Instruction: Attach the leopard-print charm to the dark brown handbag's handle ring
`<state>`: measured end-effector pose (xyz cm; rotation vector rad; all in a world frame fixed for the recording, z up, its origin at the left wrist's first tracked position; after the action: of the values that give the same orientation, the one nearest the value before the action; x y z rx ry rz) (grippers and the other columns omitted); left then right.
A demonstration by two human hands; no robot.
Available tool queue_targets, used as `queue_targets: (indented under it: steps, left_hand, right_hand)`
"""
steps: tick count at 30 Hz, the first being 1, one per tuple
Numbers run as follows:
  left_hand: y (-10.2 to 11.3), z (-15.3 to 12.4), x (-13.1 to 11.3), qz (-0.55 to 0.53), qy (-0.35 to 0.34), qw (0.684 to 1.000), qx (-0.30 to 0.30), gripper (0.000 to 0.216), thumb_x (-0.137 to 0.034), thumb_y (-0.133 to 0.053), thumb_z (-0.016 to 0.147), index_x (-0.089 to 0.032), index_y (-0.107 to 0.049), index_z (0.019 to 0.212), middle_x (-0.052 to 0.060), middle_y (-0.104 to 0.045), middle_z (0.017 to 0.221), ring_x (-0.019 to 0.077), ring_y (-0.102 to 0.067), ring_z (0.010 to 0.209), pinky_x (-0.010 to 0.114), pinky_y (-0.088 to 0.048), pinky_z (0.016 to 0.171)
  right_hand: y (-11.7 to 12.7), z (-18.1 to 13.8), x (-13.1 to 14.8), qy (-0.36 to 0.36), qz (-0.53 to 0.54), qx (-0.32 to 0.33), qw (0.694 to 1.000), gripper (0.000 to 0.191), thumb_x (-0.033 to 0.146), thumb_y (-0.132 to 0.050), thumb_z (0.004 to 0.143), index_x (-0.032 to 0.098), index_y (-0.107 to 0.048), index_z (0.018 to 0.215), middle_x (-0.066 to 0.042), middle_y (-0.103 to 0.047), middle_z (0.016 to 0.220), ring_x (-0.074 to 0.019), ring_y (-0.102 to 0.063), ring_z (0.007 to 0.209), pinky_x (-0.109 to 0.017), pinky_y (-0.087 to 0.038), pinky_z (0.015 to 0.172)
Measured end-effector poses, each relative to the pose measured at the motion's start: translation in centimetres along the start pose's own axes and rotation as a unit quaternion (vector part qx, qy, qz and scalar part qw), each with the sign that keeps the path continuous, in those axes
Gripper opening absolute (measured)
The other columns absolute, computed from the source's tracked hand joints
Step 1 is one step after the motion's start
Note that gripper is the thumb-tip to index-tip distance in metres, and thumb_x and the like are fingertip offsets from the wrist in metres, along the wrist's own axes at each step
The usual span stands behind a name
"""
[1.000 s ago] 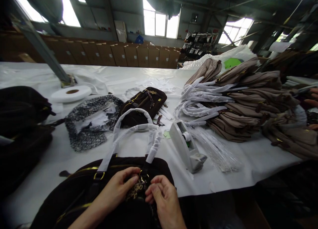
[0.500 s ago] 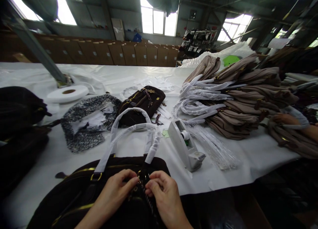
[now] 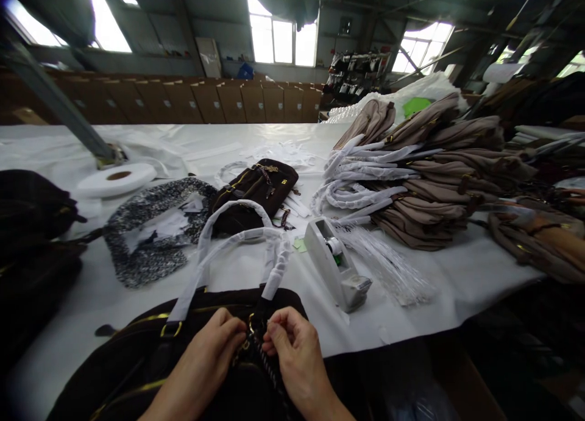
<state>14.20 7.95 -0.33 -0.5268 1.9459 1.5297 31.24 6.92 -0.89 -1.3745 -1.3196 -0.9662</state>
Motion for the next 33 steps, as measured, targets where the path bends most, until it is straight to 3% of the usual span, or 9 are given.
queue_targets:
  steps: [3, 6, 11, 14, 17, 23, 26, 29, 33]
  left_hand:
    - [0.3, -0.2, -0.2, 0.005, 0.007, 1.0, 0.023, 0.025, -0.028, -0.04, 0.088, -0.023, -0.06, 0.073, 0.001, -0.057, 0.076, 0.0168, -0.058, 0.069, 0.026, -0.037, 0.063]
    - [0.3, 0.2, 0.1, -0.087, 0.02, 0.995, 0.049, 0.025, -0.031, -0.042, 0.088, -0.023, -0.065, 0.085, 0.002, -0.066, 0.079, 0.0189, -0.061, 0.076, 0.025, -0.04, 0.067]
    - [-0.3, 1.0, 0.7, -0.197, 0.076, 0.974, 0.079, 0.028, -0.029, -0.047, 0.082, -0.014, -0.067, 0.094, 0.004, -0.07, 0.082, 0.0211, -0.061, 0.079, 0.027, -0.041, 0.069]
    - [-0.3, 1.6, 0.7, -0.254, 0.104, 0.954, 0.12, 0.027, -0.028, -0.05, 0.078, -0.011, -0.067, 0.089, 0.002, -0.065, 0.072, 0.0165, -0.056, 0.066, 0.025, -0.037, 0.06]
    - [-0.8, 2.3, 0.7, -0.293, 0.133, 0.935, 0.151, 0.028, -0.036, -0.057, 0.073, -0.01, -0.066, 0.075, -0.003, -0.054, 0.056, 0.0097, -0.041, 0.049, 0.022, -0.027, 0.049]
    - [-2.8, 3.8, 1.7, -0.304, 0.169, 0.934, 0.087, 0.033, -0.043, -0.067, 0.062, -0.013, -0.056, 0.054, -0.008, -0.041, 0.043, 0.0067, -0.03, 0.043, 0.022, -0.017, 0.045]
    - [-2.8, 3.7, 1.8, -0.338, 0.179, 0.92, 0.084, 0.034, -0.044, -0.067, 0.061, -0.014, -0.055, 0.055, -0.007, -0.044, 0.043, 0.0067, -0.033, 0.041, 0.021, -0.02, 0.044]
    - [-2.2, 3.0, 1.8, -0.386, 0.173, 0.901, 0.095, 0.034, -0.046, -0.066, 0.063, -0.013, -0.058, 0.062, -0.004, -0.052, 0.05, 0.008, -0.041, 0.045, 0.021, -0.029, 0.047]
    - [-1.8, 2.5, 1.7, -0.404, 0.148, 0.896, 0.108, 0.034, -0.044, -0.066, 0.069, -0.01, -0.066, 0.075, 0.002, -0.065, 0.063, 0.012, -0.054, 0.057, 0.023, -0.039, 0.057]
  right_hand:
    - [0.2, -0.2, -0.1, -0.004, -0.017, 0.002, 1.0, 0.019, 0.035, -0.06, 0.085, 0.016, -0.062, 0.083, -0.002, -0.064, 0.075, -0.015, -0.063, 0.069, -0.024, -0.05, 0.065]
    - [0.3, 0.0, -0.3, -0.012, -0.032, 0.005, 0.999, 0.019, 0.032, -0.058, 0.085, 0.016, -0.065, 0.092, -0.005, -0.069, 0.081, -0.0178, -0.066, 0.073, -0.027, -0.052, 0.068]
    - [0.1, 0.8, 0.2, 0.0, -0.128, 0.002, 0.992, 0.014, 0.023, -0.054, 0.084, 0.016, -0.064, 0.078, -0.001, -0.066, 0.066, -0.0157, -0.065, 0.059, -0.021, -0.048, 0.052]
    - [-0.2, 1.3, 0.5, 0.006, -0.185, 0.012, 0.983, 0.017, 0.023, -0.052, 0.083, 0.017, -0.065, 0.075, 0.001, -0.063, 0.061, -0.0123, -0.061, 0.05, -0.018, -0.042, 0.045]
    - [-0.6, 1.7, 0.5, -0.013, -0.169, 0.002, 0.986, 0.017, 0.025, -0.052, 0.082, 0.016, -0.065, 0.075, 0.001, -0.061, 0.062, -0.0109, -0.058, 0.047, -0.018, -0.041, 0.042]
    - [-0.7, 2.2, 0.4, -0.01, -0.019, 0.004, 1.0, 0.023, 0.037, -0.059, 0.079, 0.014, -0.06, 0.081, 0.001, -0.061, 0.062, -0.0109, -0.058, 0.05, -0.02, -0.046, 0.048]
    - [-0.1, 2.2, 0.5, -0.003, -0.066, -0.029, 0.997, 0.021, 0.035, -0.058, 0.081, 0.015, -0.062, 0.082, -0.001, -0.062, 0.063, -0.0134, -0.06, 0.053, -0.021, -0.046, 0.048]
    - [0.1, 1.9, 0.8, 0.02, -0.244, -0.018, 0.969, 0.017, 0.026, -0.053, 0.084, 0.017, -0.066, 0.077, -0.002, -0.065, 0.064, -0.0161, -0.062, 0.057, -0.024, -0.045, 0.052]
    - [-0.6, 1.8, 1.3, 0.078, -0.507, 0.017, 0.858, 0.025, 0.015, -0.046, 0.086, 0.018, -0.066, 0.073, -0.005, -0.067, 0.071, -0.0196, -0.064, 0.069, -0.027, -0.042, 0.063]
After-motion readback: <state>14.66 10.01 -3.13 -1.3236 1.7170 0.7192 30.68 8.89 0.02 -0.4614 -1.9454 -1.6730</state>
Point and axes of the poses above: each hand's wrist, its own z-axis towards the middle knuckle, its own y-axis out of the back of the hand, x = y × z, the point moved 1 cm from there along z, towards the middle knuckle
